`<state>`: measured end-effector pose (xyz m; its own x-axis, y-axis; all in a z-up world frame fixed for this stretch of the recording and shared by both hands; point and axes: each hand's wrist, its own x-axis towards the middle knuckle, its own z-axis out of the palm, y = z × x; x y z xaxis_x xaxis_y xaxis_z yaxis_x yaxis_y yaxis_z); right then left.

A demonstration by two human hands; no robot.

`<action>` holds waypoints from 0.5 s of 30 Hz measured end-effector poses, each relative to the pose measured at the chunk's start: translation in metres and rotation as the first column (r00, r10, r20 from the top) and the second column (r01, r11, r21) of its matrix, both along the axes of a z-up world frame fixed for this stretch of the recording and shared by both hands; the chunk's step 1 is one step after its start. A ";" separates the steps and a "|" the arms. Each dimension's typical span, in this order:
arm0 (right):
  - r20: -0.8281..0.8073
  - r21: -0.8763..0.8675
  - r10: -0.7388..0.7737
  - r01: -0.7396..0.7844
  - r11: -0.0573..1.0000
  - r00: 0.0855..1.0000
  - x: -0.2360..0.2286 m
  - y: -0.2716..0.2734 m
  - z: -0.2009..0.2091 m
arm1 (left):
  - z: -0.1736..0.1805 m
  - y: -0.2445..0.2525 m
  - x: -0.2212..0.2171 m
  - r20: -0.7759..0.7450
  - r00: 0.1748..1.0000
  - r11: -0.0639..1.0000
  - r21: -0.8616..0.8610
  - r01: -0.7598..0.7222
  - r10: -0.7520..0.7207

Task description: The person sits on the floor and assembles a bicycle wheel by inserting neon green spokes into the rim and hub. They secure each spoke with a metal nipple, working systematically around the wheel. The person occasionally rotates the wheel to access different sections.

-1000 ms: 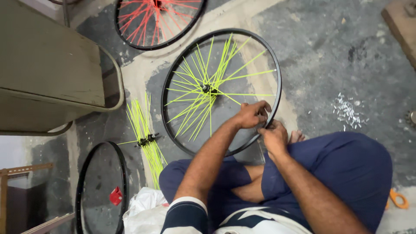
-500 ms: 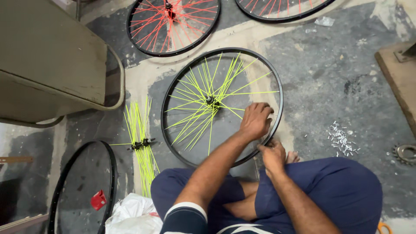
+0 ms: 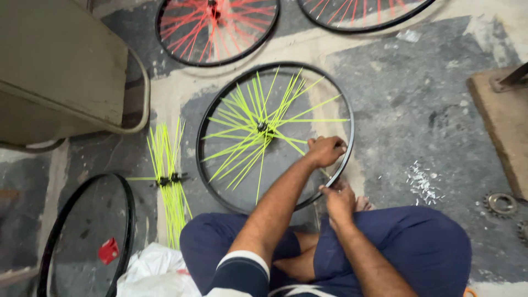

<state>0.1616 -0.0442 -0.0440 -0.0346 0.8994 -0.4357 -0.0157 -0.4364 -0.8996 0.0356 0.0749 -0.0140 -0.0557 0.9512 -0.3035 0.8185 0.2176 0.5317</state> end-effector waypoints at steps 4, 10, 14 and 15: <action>0.015 0.058 0.023 -0.024 0.998 1.000 0.003 0.004 -0.012 | -0.007 0.006 0.003 -0.103 0.994 0.997 -0.078 0.019 -0.026; -0.043 0.038 0.014 -0.012 0.999 0.999 0.015 0.013 -0.041 | 0.008 -0.041 0.007 -0.013 0.989 0.838 0.533 -0.116 0.146; 0.091 0.110 -0.145 0.134 0.985 0.985 0.015 0.018 -0.041 | 0.020 -0.098 -0.039 0.074 0.935 0.718 0.620 -0.316 0.347; 0.063 0.162 -0.086 0.074 0.984 0.994 0.014 0.013 -0.036 | 0.021 -0.118 -0.057 0.032 0.898 0.695 0.621 -0.361 0.438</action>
